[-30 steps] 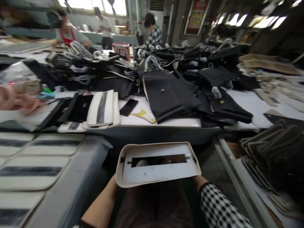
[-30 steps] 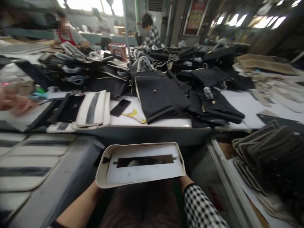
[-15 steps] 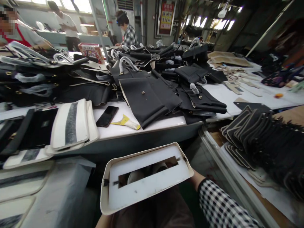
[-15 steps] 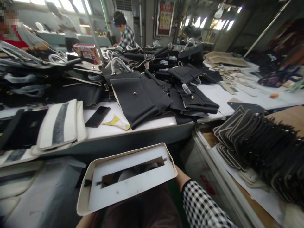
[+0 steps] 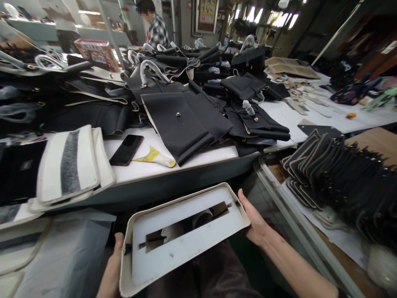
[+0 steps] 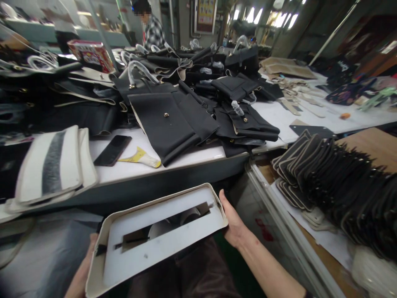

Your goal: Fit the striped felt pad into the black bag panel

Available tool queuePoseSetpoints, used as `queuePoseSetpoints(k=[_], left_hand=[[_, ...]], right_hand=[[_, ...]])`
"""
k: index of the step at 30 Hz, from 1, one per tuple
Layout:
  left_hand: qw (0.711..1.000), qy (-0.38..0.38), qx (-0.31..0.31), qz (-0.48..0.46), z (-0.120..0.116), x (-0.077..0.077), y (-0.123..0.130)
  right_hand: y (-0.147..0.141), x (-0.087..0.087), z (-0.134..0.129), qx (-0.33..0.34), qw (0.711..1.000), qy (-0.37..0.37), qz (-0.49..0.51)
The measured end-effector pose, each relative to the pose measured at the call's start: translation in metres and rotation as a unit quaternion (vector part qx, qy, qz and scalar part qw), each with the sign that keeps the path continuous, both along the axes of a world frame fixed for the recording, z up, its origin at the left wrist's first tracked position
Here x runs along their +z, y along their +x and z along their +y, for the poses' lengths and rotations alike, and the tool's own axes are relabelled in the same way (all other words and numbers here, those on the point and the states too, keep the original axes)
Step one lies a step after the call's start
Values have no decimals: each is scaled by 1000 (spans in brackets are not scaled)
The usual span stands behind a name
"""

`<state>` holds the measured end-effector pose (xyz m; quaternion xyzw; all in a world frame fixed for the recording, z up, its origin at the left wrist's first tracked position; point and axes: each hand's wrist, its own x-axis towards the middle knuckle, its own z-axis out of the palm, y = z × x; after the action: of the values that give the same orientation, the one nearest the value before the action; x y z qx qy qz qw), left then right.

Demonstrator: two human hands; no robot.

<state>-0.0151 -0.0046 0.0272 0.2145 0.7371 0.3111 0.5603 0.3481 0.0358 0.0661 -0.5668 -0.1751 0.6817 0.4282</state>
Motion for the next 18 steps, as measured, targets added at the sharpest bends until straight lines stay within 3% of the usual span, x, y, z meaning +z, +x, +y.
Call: queuePoseSetpoints(k=[2, 4, 6, 8, 12, 18], left_hand=[[999, -3, -42, 22, 0, 24, -10], [978, 13, -161, 134, 3, 48, -15], [919, 12, -292, 266, 8, 66, -14], [859, 5, -367, 358, 12, 77, -8], [804, -47, -422, 416, 18, 81, 1], [781, -83, -447, 429, 17, 81, 3]], right_hand=[[-2, 11, -10, -3, 1000, 3, -6], [0, 12, -19, -6, 996, 30, -83], [5, 7, -22, 20, 984, 50, -173], [11, 0, -20, 61, 969, 40, -235], [19, -3, -12, 117, 941, 9, -317], [22, -2, -3, 173, 873, 56, -452]])
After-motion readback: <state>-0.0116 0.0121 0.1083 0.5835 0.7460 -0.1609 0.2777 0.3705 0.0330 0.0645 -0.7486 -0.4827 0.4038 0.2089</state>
